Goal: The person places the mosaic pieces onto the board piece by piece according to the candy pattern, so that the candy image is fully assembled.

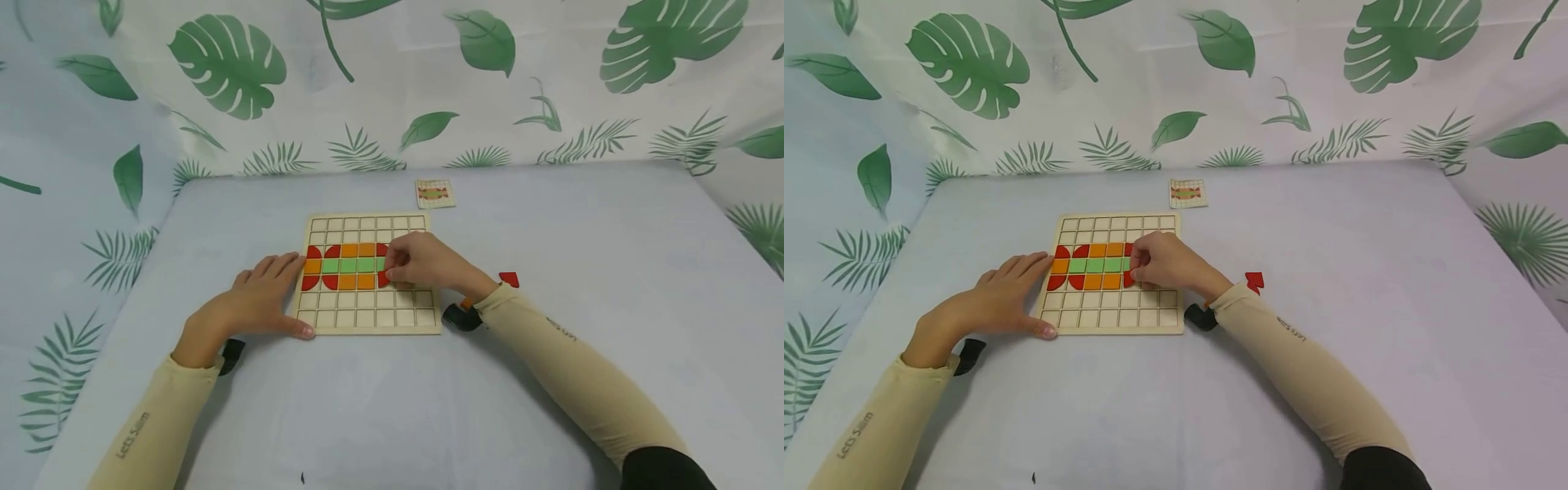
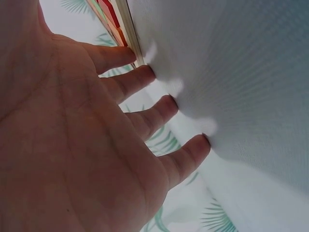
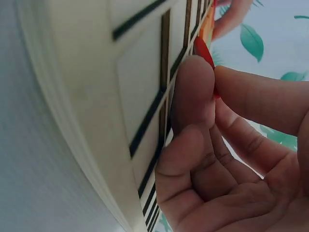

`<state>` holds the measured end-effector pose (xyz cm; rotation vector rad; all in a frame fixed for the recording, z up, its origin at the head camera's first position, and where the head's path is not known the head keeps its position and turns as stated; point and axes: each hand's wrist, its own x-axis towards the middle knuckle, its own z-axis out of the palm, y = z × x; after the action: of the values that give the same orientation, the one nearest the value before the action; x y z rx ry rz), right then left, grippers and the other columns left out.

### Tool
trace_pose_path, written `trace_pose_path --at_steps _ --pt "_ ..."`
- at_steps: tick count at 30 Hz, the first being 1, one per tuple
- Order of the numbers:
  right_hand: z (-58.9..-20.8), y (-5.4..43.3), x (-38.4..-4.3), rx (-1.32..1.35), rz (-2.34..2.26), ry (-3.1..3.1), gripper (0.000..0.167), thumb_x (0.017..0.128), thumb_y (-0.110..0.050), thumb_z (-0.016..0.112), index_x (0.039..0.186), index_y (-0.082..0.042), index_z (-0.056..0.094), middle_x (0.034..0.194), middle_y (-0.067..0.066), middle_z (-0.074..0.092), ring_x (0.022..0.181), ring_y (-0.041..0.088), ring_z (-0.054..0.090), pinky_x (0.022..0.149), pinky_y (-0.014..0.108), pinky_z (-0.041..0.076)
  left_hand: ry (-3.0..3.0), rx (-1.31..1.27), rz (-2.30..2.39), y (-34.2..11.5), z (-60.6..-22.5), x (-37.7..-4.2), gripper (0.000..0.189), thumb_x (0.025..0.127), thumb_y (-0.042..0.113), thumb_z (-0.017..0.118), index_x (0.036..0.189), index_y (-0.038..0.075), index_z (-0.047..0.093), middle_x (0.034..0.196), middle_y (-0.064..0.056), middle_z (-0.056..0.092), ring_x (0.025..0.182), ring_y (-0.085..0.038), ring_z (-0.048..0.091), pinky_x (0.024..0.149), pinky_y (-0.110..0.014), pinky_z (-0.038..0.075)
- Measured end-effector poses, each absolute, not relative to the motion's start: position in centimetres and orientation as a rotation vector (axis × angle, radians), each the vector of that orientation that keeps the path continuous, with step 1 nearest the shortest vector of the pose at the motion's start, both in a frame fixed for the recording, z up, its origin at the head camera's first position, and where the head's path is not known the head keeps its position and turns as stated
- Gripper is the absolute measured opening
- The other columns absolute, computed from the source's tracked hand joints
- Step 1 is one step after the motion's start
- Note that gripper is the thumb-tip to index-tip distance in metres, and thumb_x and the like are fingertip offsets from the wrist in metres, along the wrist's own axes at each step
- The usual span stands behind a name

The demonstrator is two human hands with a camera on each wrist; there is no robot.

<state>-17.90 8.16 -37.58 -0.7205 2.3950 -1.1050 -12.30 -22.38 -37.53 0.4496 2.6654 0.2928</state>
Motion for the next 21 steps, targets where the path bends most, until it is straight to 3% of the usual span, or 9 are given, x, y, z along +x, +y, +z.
trace_pose_path --at_steps 21 --pt "-37.67 7.74 -17.2 -0.912 -0.995 2.513 0.012 0.097 0.002 0.074 0.089 -0.005 0.068 0.077 0.002 0.065 0.071 0.017 0.055 0.069 0.031 0.046 2.672 0.454 0.304 -22.21 -37.43 -12.26 0.131 0.077 0.064 0.089 0.17 0.002 0.021 0.174 -0.024 0.019 0.155 -0.051 0.018 0.117 -0.076 0.023"
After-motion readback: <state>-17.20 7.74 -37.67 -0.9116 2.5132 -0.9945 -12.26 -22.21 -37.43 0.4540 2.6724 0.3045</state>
